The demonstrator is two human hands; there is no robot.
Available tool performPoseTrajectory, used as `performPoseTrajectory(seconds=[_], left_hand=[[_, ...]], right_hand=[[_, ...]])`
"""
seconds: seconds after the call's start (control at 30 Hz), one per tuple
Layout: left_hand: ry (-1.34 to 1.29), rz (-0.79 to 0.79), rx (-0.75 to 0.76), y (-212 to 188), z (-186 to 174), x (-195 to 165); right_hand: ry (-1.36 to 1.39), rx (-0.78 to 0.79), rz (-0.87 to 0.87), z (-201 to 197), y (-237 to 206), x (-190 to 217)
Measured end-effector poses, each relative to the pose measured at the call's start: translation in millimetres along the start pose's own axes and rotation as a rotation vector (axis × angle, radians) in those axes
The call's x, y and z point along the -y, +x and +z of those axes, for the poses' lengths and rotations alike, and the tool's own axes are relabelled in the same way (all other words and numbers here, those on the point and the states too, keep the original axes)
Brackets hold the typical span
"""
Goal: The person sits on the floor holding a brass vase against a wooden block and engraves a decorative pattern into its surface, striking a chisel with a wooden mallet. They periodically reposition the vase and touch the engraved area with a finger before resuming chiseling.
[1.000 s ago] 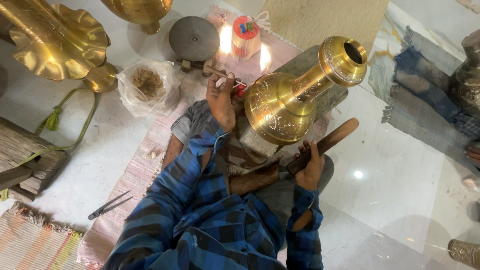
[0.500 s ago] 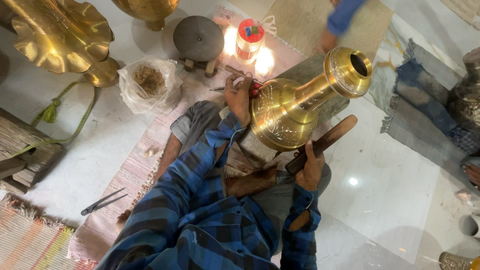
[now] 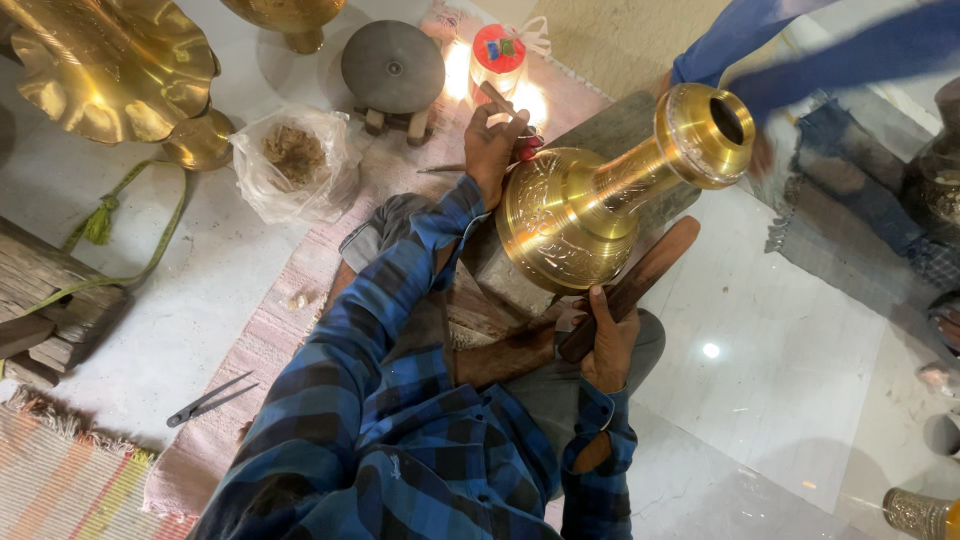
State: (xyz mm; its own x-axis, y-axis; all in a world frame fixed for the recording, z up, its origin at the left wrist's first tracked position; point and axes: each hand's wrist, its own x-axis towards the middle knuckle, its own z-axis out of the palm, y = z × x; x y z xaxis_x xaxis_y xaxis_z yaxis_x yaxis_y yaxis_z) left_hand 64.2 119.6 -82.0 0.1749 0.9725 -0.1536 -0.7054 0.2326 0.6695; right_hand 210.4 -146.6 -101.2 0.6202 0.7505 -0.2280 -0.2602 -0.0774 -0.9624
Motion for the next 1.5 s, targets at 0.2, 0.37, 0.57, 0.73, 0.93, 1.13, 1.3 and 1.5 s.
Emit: performPoseTrajectory(seconds=[0.2,0.37,0.57,0.73,0.93,1.13,1.3,1.5], left_hand=[[0.386,0.355,0.215,-35.9,-2.3,-21.5],[0.366,0.304,0.383,-63.7,4.3,-15.4],[0.086,0.223,0.229,-52.6,5.1,1.8],[0.082,0.215,0.248,-33.0,-4.1,7.8],[0.135,0.21,0.288,-31.0,-4.0,3.2],[0.138,0.237,0.27,-35.6,-1.1,2.7],[0.139,0.211,0.277,-34.4,-1.3,3.7],[0.263,0.173,0.422,-38.2,-8.8,-17.8]], right_hand=[[-0.075,0.028,-0.01,-16.9,-11.2,9.5],[-0.008,0.043,0.064,-19.9,-2.8,10.6],[0.1,0.016,0.1,-7.7,15.4,0.7],[0.065,-0.047,0.032,7.3,0.8,-1.0],[0.089,-0.026,0.049,16.5,-4.1,9.4],[0.038,0.032,0.034,4.2,3.4,13.6],[0.032,0.04,0.056,-1.0,7.9,10.7],[-0.071,0.04,0.018,-19.2,-6.7,24.5]])
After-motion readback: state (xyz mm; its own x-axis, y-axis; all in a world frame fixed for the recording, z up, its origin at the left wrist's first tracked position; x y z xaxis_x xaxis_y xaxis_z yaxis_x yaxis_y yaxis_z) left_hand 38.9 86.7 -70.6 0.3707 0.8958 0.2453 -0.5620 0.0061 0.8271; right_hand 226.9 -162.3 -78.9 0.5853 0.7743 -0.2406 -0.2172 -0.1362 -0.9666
